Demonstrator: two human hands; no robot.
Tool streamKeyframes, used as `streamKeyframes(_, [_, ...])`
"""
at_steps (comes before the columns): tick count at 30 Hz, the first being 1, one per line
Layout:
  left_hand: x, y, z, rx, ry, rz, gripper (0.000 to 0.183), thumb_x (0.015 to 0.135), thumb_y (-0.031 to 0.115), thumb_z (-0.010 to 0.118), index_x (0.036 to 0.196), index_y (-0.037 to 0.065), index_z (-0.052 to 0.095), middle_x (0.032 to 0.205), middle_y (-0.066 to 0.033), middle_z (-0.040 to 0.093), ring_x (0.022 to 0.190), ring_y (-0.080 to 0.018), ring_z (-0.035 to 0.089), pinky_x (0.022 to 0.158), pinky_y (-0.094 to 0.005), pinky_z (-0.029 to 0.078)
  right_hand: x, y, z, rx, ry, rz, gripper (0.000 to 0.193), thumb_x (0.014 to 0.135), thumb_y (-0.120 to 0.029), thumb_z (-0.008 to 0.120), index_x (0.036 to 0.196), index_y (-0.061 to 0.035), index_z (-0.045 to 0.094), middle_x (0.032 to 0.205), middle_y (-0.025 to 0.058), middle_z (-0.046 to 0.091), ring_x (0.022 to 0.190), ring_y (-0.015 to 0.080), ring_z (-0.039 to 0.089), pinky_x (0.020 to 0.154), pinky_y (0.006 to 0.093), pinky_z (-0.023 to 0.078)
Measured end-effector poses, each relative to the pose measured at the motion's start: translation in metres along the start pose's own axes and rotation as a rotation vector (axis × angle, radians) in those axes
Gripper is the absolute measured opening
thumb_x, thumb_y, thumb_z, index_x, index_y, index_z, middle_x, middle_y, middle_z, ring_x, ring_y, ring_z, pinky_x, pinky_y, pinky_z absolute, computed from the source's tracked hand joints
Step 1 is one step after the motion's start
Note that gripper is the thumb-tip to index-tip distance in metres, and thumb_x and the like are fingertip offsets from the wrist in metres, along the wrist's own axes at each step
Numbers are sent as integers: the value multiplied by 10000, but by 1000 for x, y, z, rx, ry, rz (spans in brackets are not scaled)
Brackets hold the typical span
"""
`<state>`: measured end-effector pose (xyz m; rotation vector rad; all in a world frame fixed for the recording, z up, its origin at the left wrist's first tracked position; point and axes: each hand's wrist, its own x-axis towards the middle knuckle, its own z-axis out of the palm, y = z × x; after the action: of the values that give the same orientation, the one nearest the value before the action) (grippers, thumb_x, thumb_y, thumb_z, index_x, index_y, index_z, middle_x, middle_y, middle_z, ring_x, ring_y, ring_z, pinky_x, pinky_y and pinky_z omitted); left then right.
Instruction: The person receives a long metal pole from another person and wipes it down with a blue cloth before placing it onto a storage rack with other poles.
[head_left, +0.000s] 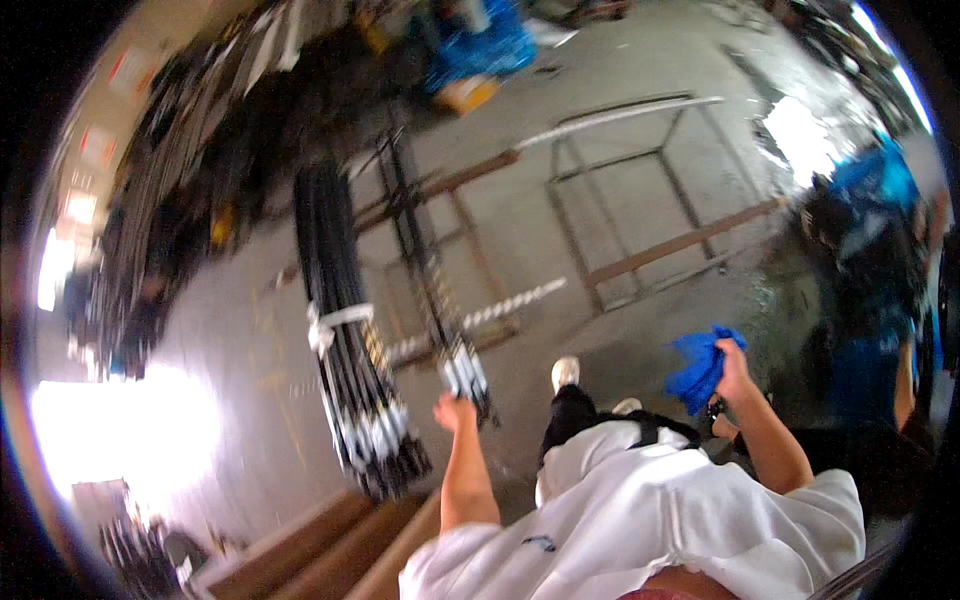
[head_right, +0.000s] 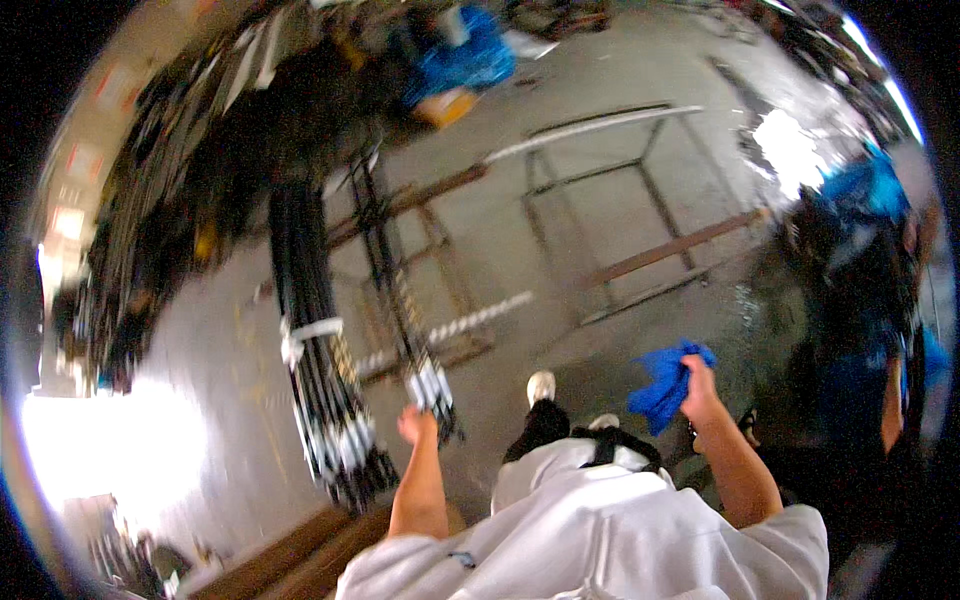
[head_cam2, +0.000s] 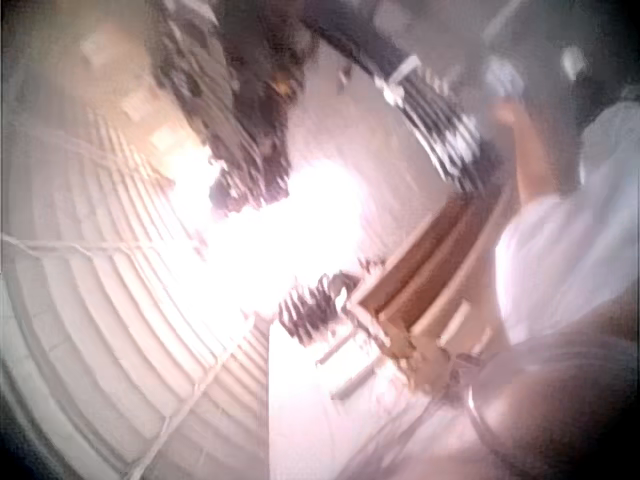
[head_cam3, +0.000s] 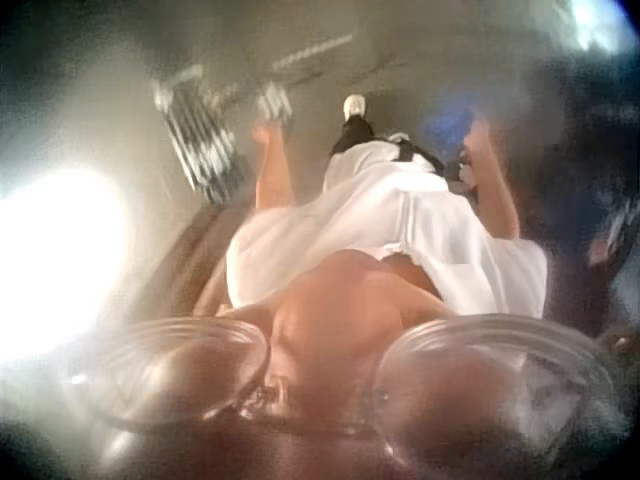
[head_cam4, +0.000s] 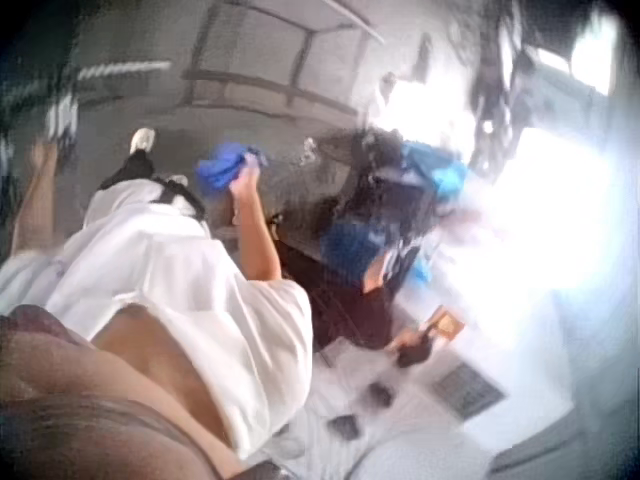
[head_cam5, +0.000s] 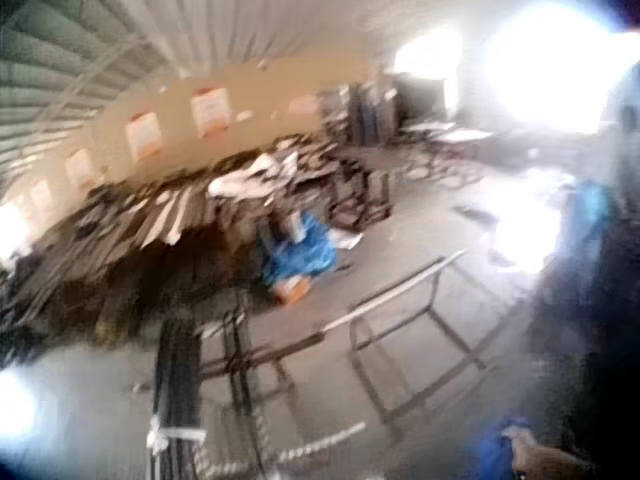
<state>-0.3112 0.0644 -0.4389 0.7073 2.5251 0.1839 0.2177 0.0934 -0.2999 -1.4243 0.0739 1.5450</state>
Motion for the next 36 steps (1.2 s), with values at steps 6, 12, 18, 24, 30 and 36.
streamKeyframes(6, [-4, -9, 54, 216, 54, 293, 176, 748, 209, 524, 733, 82, 645, 900, -143, 619, 899, -314, 565, 789, -374, 454, -3, 20, 0, 85, 129, 57, 203, 774, -164, 470, 915, -42, 552, 900, 138, 613, 803, 301, 603, 779, 475, 478])
streamKeyframes(12, [-42, 69, 91, -339, -797, 165, 123, 825, 125, 513, 871, 46, 594, 712, -69, 631, 582, -141, 598, 495, -260, 474, -22, 47, -30, 318, 108, 98, 208, 781, -180, 450, 875, -19, 542, 871, 167, 616, 795, 327, 603, 796, 503, 459])
streamKeyframes(18, [-91, 156, 105, 12, -845, 739, 156, 818, 159, 545, 886, 23, 579, 764, -70, 639, 623, -145, 611, 566, -259, 495, -1, 93, -80, 415, 191, 79, 162, 746, -166, 484, 830, -29, 508, 781, 161, 597, 683, 314, 601, 666, 471, 496])
streamKeyframes(24, [-102, 173, 136, -9, -857, 742, 148, 810, 156, 543, 874, 29, 587, 754, -68, 639, 621, -142, 610, 588, -271, 493, -39, 61, -86, 479, 120, 59, 160, 736, -161, 470, 802, -19, 504, 749, 161, 599, 663, 313, 598, 646, 457, 494])
streamKeyframes(30, [-149, 152, 141, 224, -807, 856, 138, 805, 156, 554, 852, 35, 601, 743, -70, 641, 618, -144, 609, 575, -273, 486, -59, 44, -114, 538, 124, 7, 159, 741, -141, 444, 808, -9, 502, 770, 178, 607, 684, 326, 600, 670, 462, 492])
streamKeyframes(36, [-178, 111, 150, 266, -841, 717, 193, 789, 218, 571, 879, 55, 622, 755, -53, 652, 621, -132, 609, 596, -279, 482, -54, 52, -148, 547, 80, 67, 156, 733, -115, 451, 835, -6, 495, 750, 169, 599, 645, 322, 596, 610, 454, 497])
